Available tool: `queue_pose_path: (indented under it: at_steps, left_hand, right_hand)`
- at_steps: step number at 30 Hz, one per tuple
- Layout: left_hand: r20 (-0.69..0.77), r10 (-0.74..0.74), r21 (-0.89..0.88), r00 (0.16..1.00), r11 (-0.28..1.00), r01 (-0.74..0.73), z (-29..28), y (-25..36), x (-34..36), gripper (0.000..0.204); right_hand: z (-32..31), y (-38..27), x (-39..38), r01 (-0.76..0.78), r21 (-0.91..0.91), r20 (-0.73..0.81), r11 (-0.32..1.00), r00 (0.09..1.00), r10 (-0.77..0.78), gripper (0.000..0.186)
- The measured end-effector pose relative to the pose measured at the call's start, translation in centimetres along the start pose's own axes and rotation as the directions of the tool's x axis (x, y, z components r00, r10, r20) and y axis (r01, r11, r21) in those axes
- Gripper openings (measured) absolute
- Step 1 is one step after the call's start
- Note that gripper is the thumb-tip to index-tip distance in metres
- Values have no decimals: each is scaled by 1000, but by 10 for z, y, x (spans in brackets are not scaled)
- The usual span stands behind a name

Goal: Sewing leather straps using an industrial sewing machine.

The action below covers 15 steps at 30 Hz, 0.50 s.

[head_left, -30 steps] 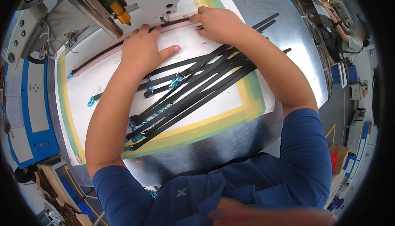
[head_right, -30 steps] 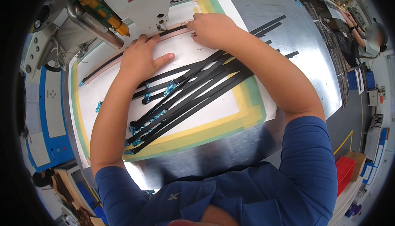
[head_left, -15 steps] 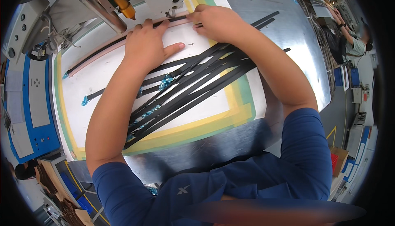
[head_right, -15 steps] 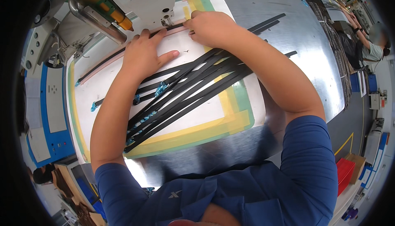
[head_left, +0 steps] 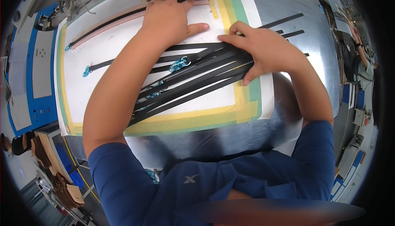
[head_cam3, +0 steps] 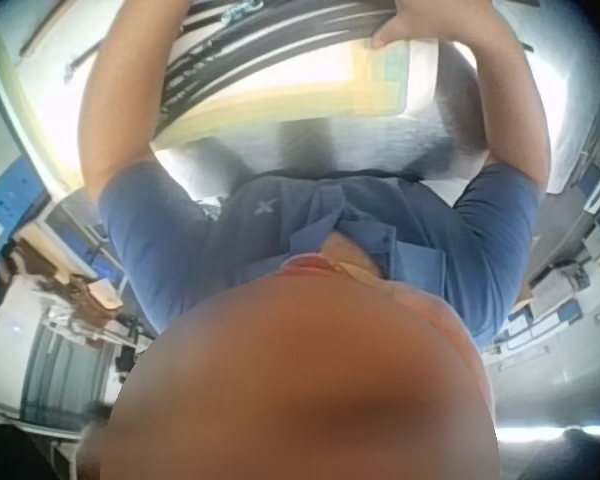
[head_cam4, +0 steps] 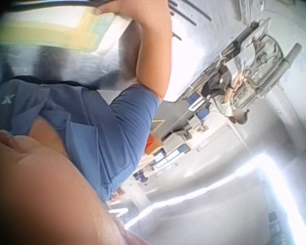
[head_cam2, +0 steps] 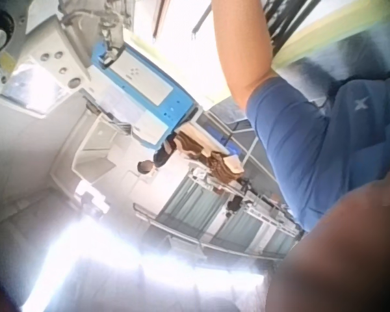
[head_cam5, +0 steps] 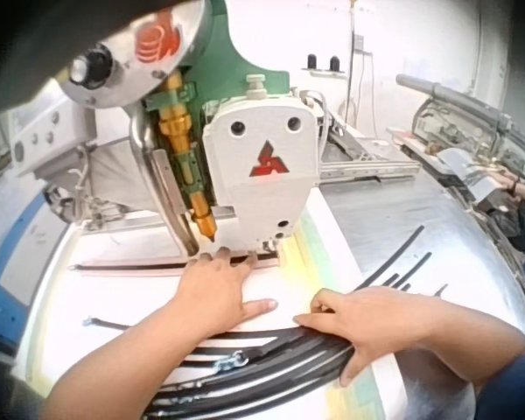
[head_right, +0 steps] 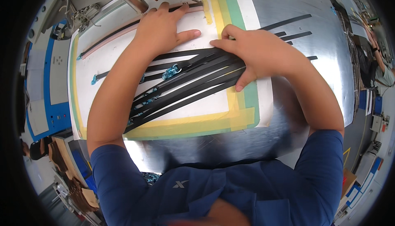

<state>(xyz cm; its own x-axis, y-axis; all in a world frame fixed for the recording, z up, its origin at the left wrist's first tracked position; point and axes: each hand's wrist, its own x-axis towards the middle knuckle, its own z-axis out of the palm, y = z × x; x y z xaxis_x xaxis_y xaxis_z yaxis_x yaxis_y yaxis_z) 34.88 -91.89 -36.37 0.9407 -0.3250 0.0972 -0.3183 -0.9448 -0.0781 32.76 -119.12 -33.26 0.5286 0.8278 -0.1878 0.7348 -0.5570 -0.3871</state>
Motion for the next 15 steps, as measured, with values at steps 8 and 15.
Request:
queue_pose_path:
  at_steps: [8, 15]
  left_hand:
    - [-15, 22, 0, 1000, 1000, -22, 5, -9, -8, 82]
    - [-98, 78, -135, 992, 987, -91, 9, -47, -35, 67]
  right_hand:
    - [16, -13, -1, -91, -51, -34, 995, 995, 89, 98]
    - [21, -17, 2, -99, -67, -72, 993, 993, 95, 89]
